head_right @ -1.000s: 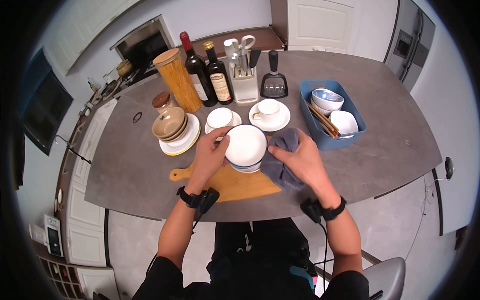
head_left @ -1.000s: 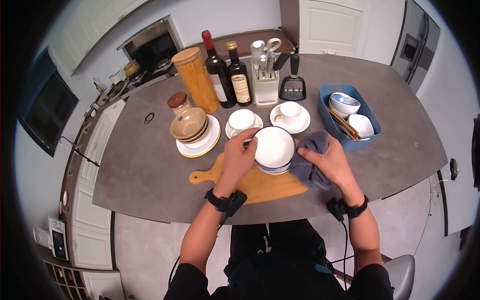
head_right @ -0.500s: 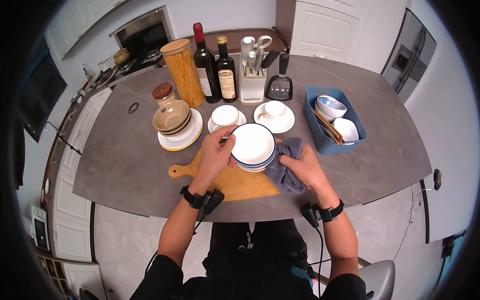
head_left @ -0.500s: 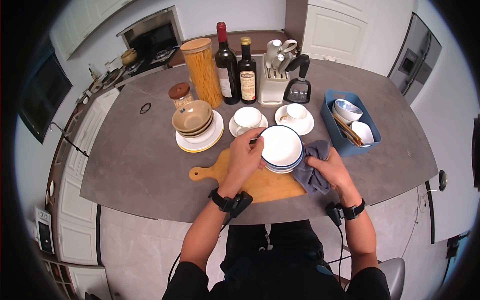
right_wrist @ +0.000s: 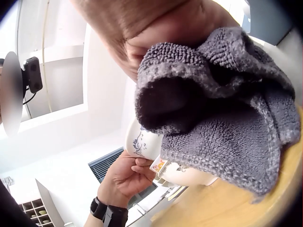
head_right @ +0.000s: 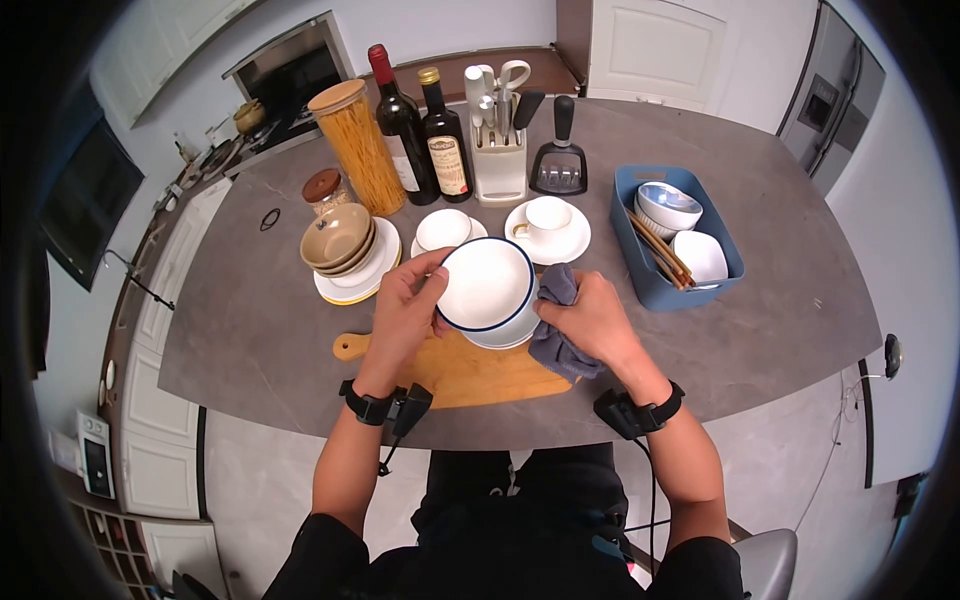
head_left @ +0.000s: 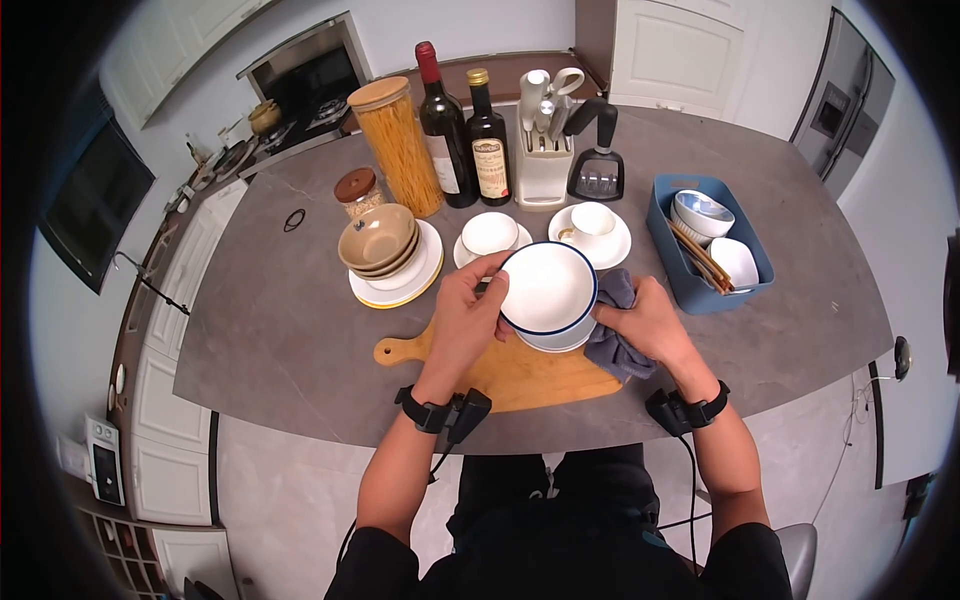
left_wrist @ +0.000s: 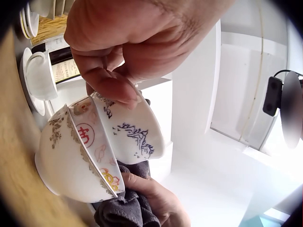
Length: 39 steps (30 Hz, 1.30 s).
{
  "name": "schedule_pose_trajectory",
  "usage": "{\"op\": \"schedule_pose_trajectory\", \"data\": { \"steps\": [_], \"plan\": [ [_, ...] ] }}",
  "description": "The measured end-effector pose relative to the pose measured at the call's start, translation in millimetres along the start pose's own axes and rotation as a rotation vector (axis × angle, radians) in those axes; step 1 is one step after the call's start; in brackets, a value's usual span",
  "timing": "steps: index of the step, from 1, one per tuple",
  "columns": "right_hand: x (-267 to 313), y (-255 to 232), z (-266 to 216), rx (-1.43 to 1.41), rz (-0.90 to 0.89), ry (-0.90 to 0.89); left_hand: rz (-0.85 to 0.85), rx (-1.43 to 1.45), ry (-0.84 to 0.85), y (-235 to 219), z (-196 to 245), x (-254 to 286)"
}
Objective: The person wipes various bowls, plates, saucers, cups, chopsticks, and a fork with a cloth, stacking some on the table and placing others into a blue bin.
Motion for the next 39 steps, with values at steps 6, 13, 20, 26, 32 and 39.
{"op": "schedule_pose_trajectory", "data": {
  "steps": [6, 13, 20, 26, 32, 39],
  "plan": [
    [0, -1, 6, -0.14, 0.036, -0.04, -0.021, -0.075, -0.02, 9, -2, -3],
    [9, -4, 4, -0.431, -0.094, 0.042, -0.057, -0.179, -0.061, 12, -9, 0],
    [17, -7, -2, -0.411, -0.085, -0.031, -0.017, -0.208, 0.076, 18, -19, -5],
    [17, -7, 8, -0.45, -0.069, -0.075, 0.005, -0.255, 0.048, 19, -9, -5],
    [54, -32, 34, -0.772, -0.01, 0.071, 0.053, -0.658, 0.226, 43, 70, -12],
    [104, -33, 110, -0.971, 0.282, 0.276, -0.397, -0.832, 0.695, 210, 98, -54]
  ]
}}
Point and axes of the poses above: each hand's wrist, its own x-axis away from the middle knuckle, its own y-axis out of the palm, z = x × y, the point moved 7 cm from there along -x, towards the middle knuckle, and after that the axes turned 4 degrees about z, right-handed, at the moved point
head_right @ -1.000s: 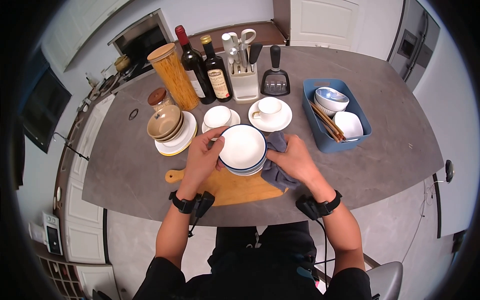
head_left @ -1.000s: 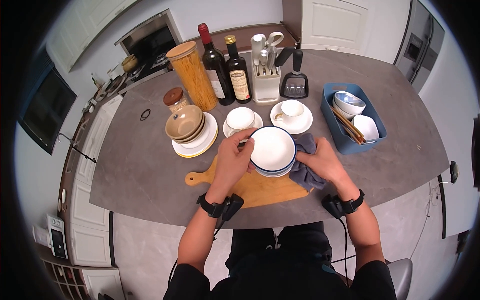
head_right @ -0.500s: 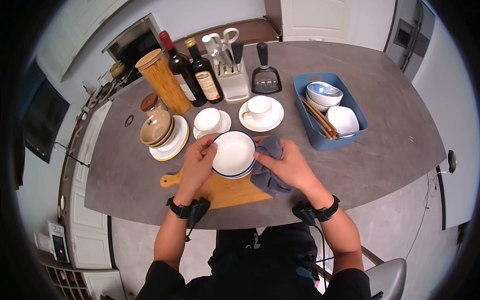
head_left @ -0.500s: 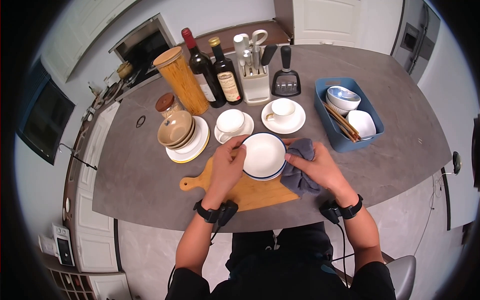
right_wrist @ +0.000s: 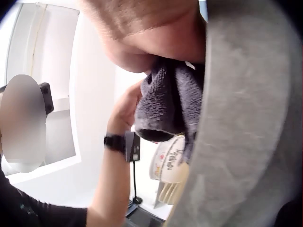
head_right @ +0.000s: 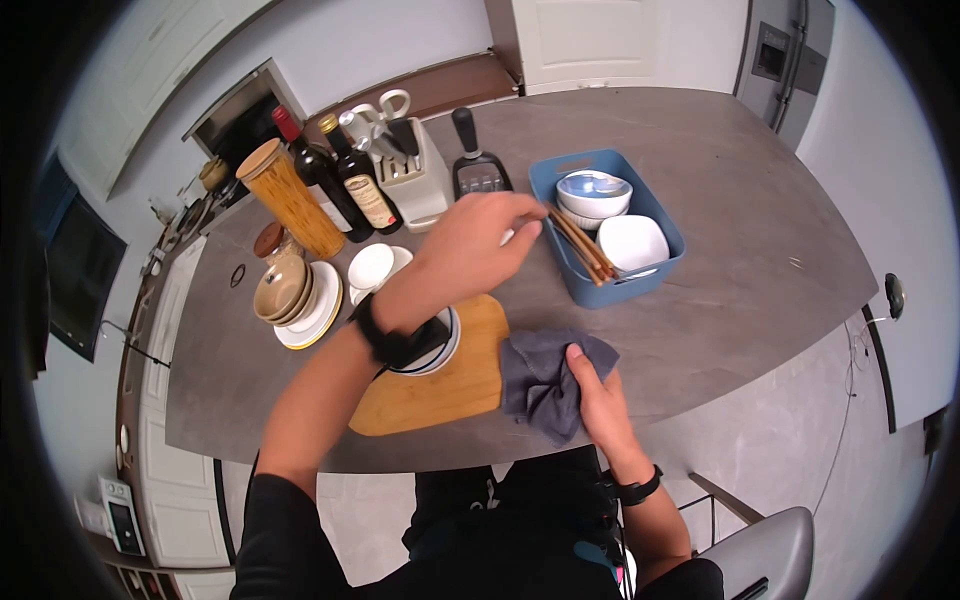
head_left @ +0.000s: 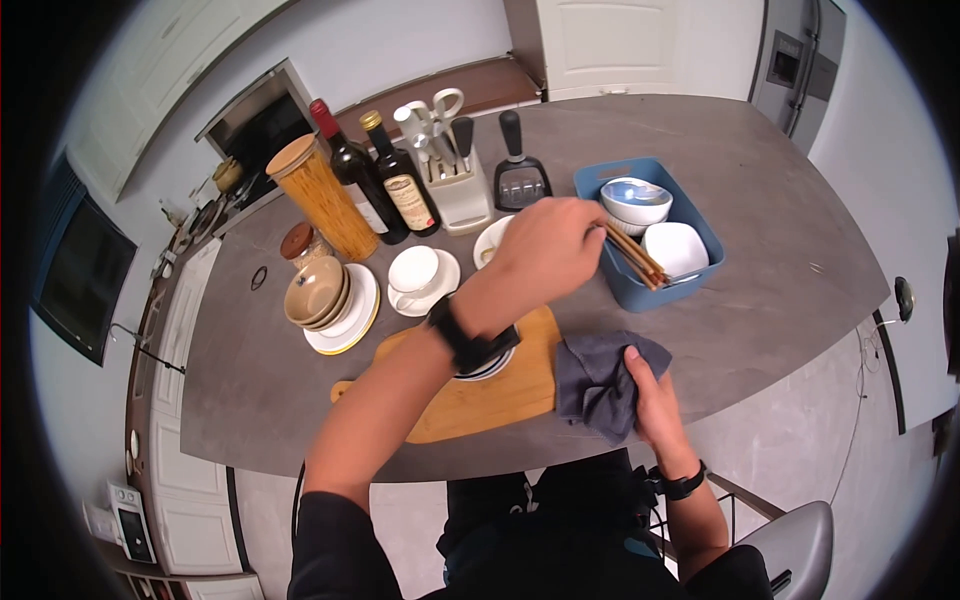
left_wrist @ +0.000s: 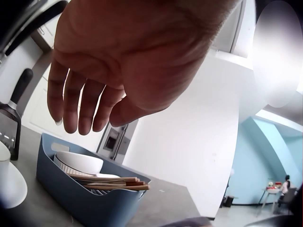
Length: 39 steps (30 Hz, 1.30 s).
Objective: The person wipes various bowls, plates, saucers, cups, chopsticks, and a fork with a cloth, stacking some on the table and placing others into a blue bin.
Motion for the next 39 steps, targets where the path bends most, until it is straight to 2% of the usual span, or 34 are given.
{"op": "schedule_pose_trajectory", "data": {
  "steps": [1, 4, 5, 7, 8, 12, 14, 17, 19, 20, 22, 24, 25, 27, 28, 30, 32, 34, 36, 38, 39],
  "plan": [
    [2, -6, 1, -0.052, 0.042, -0.053, -0.056, -0.04, 0.023, 17, 5, -20],
    [7, -14, -5, -0.157, 0.116, -0.143, -0.083, -0.138, 0.05, 77, -8, -68],
    [6, -16, -2, -0.165, 0.108, -0.134, -0.088, -0.135, 0.077, 84, -4, -77],
    [4, -18, 1, -0.19, 0.109, -0.121, -0.232, -0.254, 0.107, 104, -5, -90],
    [2, -20, 1, -0.168, 0.09, -0.15, -0.243, -0.258, 0.109, 110, -8, -94],
    [3, -24, 4, -0.282, 0.075, -0.112, -0.162, -0.133, 0.067, 110, -18, -102],
    [1, -23, 5, -0.305, 0.038, -0.098, -0.107, -0.091, 0.047, 96, -18, -103],
    [5, -24, 5, -0.353, 0.039, -0.077, 0.087, 0.21, -0.068, 55, -13, -97],
    [16, -19, -30, 0.035, 0.012, -0.365, 0.177, 0.458, -0.096, 19, -1, -76],
    [21, -20, -43, 0.037, -0.002, -0.355, 0.235, 0.598, -0.076, 0, 6, -61],
    [55, -11, -97, 0.812, 0.038, -0.878, 0.257, 0.829, -0.052, -35, 25, -15],
    [61, -23, -117, 1.149, 0.055, -0.756, 0.298, 0.881, -0.107, -60, 40, 39],
    [65, -26, -131, 1.157, 0.044, -0.749, 0.314, 0.879, -0.165, -66, 45, 69],
    [54, -60, -129, 0.831, 0.189, -0.138, 0.326, 0.926, -0.27, -70, 50, 123],
    [51, -67, -132, 0.633, 0.216, -0.166, 0.324, 0.976, -0.327, -68, 51, 147],
    [48, -76, -123, 0.376, 0.278, -0.077, 0.312, 1.058, -0.4, -64, 54, 186],
    [53, -63, -127, 0.484, 0.241, -0.082, 0.288, 1.059, -0.431, -58, 54, 214],
    [56, -47, -118, 0.767, 0.026, 0.052, 0.262, 1.059, -0.467, -53, 54, 236],
    [51, -53, -116, 0.703, 0.02, 0.124, 0.194, 1.118, -0.513, -39, 56, 246],
    [49, -51, -124, 0.854, -0.004, 0.129, 0.176, 1.076, -0.492, -30, 54, 253],
    [52, -47, -132, 0.843, -0.005, 0.139, 0.138, 1.087, -0.48, -22, 55, 255]
  ]
}}
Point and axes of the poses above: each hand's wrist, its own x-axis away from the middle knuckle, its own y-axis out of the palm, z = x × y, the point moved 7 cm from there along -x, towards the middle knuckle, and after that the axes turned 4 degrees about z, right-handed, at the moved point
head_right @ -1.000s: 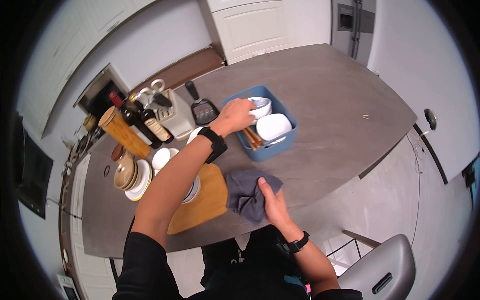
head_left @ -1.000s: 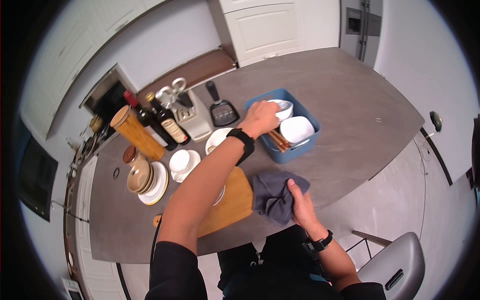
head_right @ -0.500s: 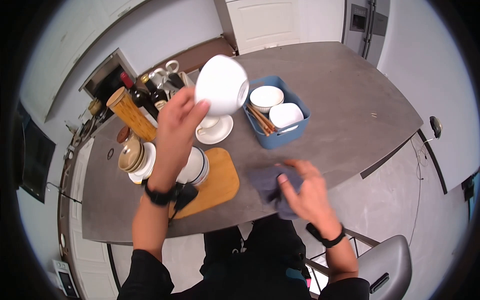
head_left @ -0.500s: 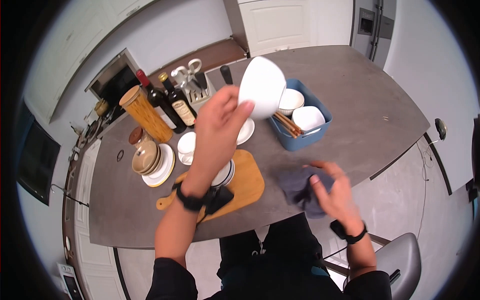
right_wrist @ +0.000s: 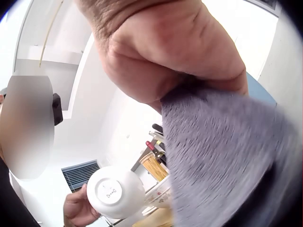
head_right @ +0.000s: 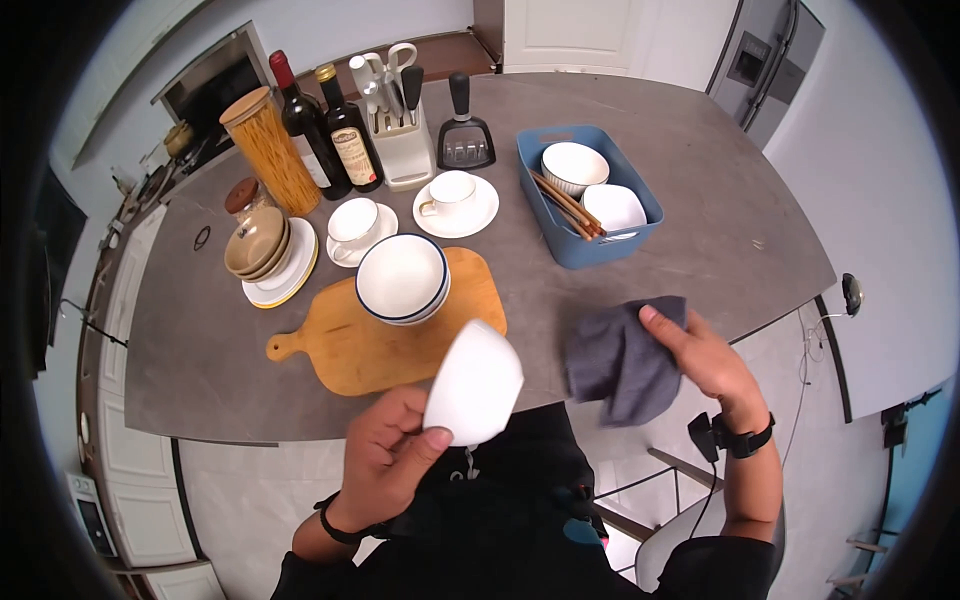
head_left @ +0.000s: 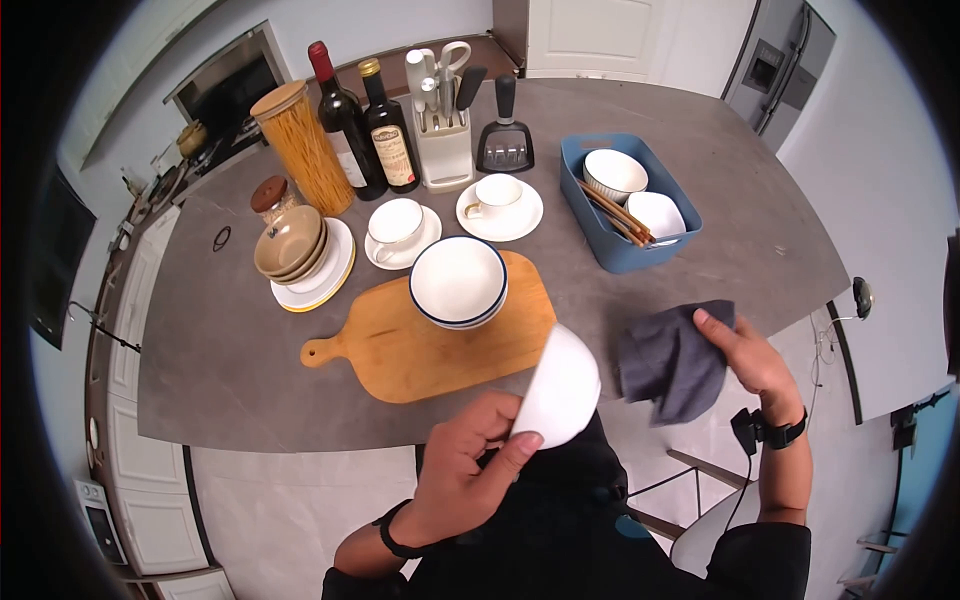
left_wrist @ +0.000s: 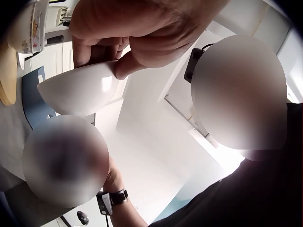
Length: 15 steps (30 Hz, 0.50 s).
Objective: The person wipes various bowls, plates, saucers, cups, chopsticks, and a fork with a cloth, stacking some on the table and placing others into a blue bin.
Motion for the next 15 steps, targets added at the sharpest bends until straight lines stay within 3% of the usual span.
{"op": "schedule_pose_trajectory", "data": {
  "steps": [3, 5, 7, 9, 11, 12, 13, 15],
  "plan": [
    [6, -14, -5, -0.141, 0.079, 0.003, -0.042, 0.015, 0.0, 12, -7, -4],
    [28, 3, -25, -0.15, 0.11, -0.047, -0.061, 0.052, -0.04, 19, -19, -9],
    [57, 31, -46, -0.08, 0.159, -0.217, -0.114, 0.067, -0.095, 27, -29, -14],
    [82, 84, -75, -0.097, 0.102, -0.641, -0.06, 0.134, -0.066, 34, -26, -24],
    [97, 127, -82, 0.89, 0.027, -0.957, 0.053, 0.257, 0.096, 44, -26, -27],
    [95, 137, -85, 0.882, 0.029, -0.955, -0.098, -0.141, 0.286, 37, -21, -24],
    [95, 144, -92, 0.848, 0.114, -0.992, -0.101, -0.148, 0.282, 31, -20, -21],
    [84, 145, -92, 0.804, 0.2, -1.023, -0.228, -0.186, 0.11, 34, -28, -15]
  ]
}}
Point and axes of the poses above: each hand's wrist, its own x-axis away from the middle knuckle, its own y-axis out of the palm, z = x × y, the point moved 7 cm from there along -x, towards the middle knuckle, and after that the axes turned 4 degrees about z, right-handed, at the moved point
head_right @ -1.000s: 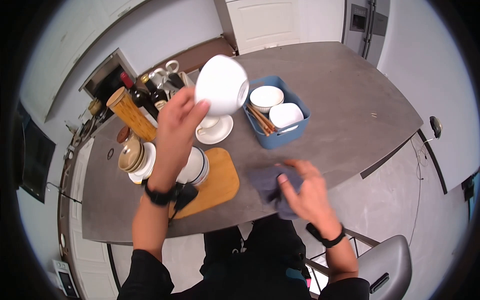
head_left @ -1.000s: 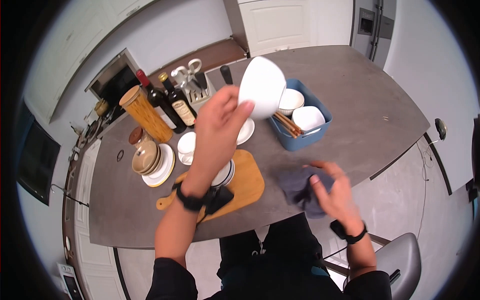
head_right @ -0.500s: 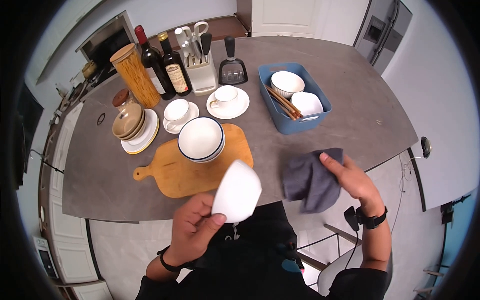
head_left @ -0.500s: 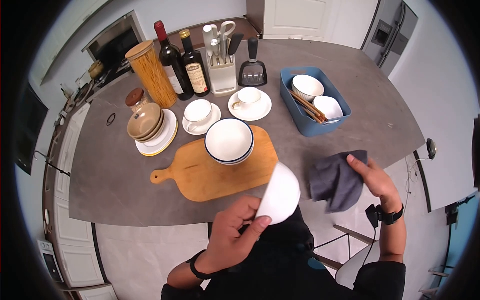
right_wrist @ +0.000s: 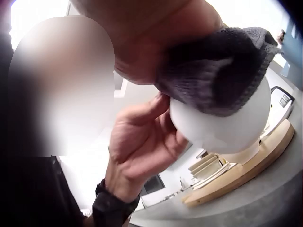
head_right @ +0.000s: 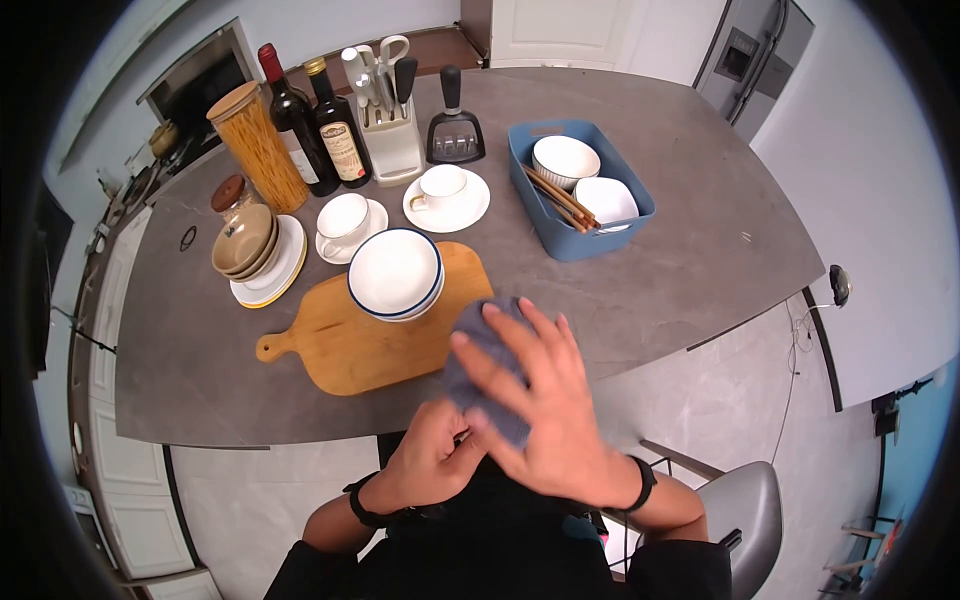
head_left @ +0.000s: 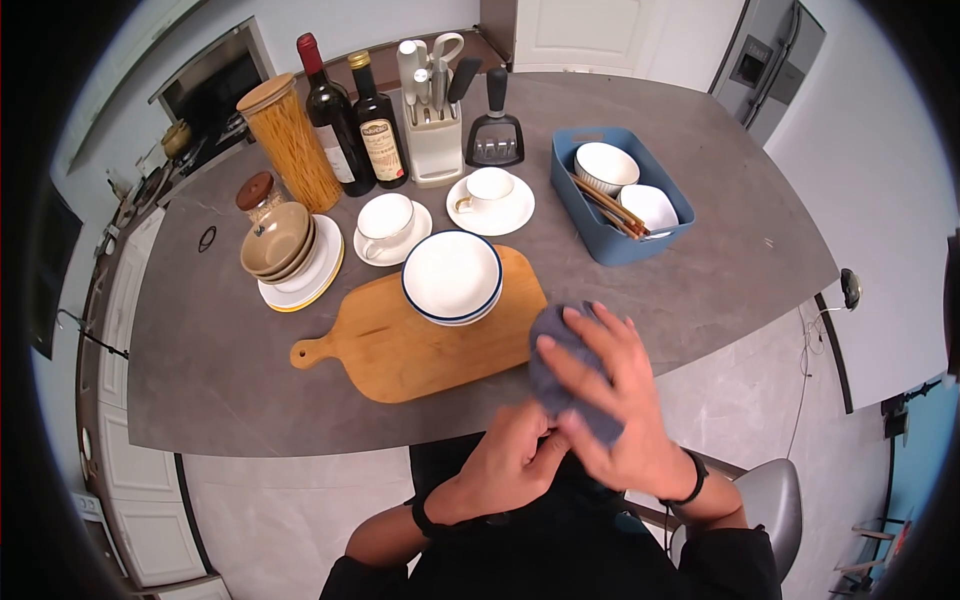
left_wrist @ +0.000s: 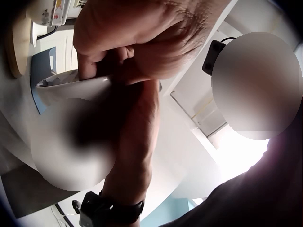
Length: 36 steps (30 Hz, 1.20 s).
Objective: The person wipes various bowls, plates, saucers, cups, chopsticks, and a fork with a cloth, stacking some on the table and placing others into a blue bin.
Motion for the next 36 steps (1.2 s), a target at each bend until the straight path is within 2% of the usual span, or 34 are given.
{"op": "schedule_pose_trajectory", "data": {
  "steps": [1, 3, 4, 6, 7, 8, 9, 10, 11, 12, 14, 15, 16, 18, 19, 20, 21, 22, 24, 26, 27, 29, 30, 32, 34, 36],
  "plan": [
    [-1, 9, 20, -0.348, 0.03, 0.153, -0.001, 0.118, -0.053, 3, -10, 2],
    [-7, 23, 42, -0.953, 0.094, 0.414, -0.045, 0.135, -0.099, -1, -6, 3],
    [-12, 24, 48, -0.959, 0.092, 0.408, -0.088, 0.154, -0.138, -2, -3, 5],
    [-10, 46, 57, -1.491, -0.071, 0.627, -0.079, 0.207, -0.12, -6, 4, 9],
    [-7, 55, 58, -1.62, -0.039, 0.734, -0.043, 0.282, -0.109, -9, 3, 13],
    [-5, 63, 57, -1.625, -0.042, 0.731, -0.007, 0.356, -0.099, -11, 2, 16],
    [-2, 74, 58, -1.782, 0.035, 0.803, -0.003, 0.352, -0.101, -8, 2, 18],
    [2, 84, 61, -1.936, 0.118, 0.874, 0.101, 0.449, -0.065, -9, 3, 17],
    [6, 89, 62, -1.968, 0.092, 0.867, 0.205, 0.545, -0.028, -12, 3, 16],
    [9, 91, 60, -1.971, 0.094, 0.867, 0.204, 0.543, -0.03, -11, 1, 16],
    [20, 97, 56, -1.977, 0.201, 1.089, 0.284, 0.041, 0.105, -14, 0, 17],
    [24, 103, 52, -2.061, 0.186, 1.088, 0.28, 0.041, 0.104, -8, -7, 15],
    [29, 108, 47, -2.062, 0.19, 1.088, 0.345, -0.057, 0.095, -4, -13, 14],
    [45, 117, 41, -1.957, 0.305, 1.174, 0.408, -0.154, 0.086, -1, -16, 7],
    [48, 114, 35, -2.003, 0.257, 1.101, 0.414, -0.292, 0.215, 0, -4, 0],
    [51, 109, 30, -2.004, 0.257, 1.104, 0.418, -0.429, 0.342, 1, 8, -7],
    [51, 99, 26, -1.976, 0.308, 1.074, 0.378, -0.539, 0.403, 3, 15, -13],
    [53, 92, 24, -1.949, 0.359, 1.045, 0.378, -0.539, 0.396, 2, 18, -13],
    [60, 89, 30, -1.931, 0.337, 1.017, 0.212, -0.856, 0.394, 13, 19, -15],
    [67, 94, 43, -1.468, 0.113, 0.902, 0.166, -0.901, 0.367, 16, 11, -12],
    [71, 101, 51, -1.54, 0.173, 0.92, 0.139, -0.976, 0.404, 16, 16, -11],
    [76, 101, 54, -1.607, 0.14, 0.988, 0.13, -1.103, 0.496, 14, 17, -6],
    [79, 103, 54, -1.672, 0.109, 1.057, 0.13, -1.105, 0.492, 14, 16, -4],
    [77, 96, 55, -1.703, 0.124, 1.066, 0.421, -0.852, 0.477, -6, 25, 3],
    [74, 89, 52, -1.681, 0.005, 1.06, 0.435, -0.808, 0.437, -15, 18, 2],
    [73, 81, 49, -1.679, -0.075, 1.066, 0.234, 0.046, 0.101, -18, -19, -5]
  ]
}}
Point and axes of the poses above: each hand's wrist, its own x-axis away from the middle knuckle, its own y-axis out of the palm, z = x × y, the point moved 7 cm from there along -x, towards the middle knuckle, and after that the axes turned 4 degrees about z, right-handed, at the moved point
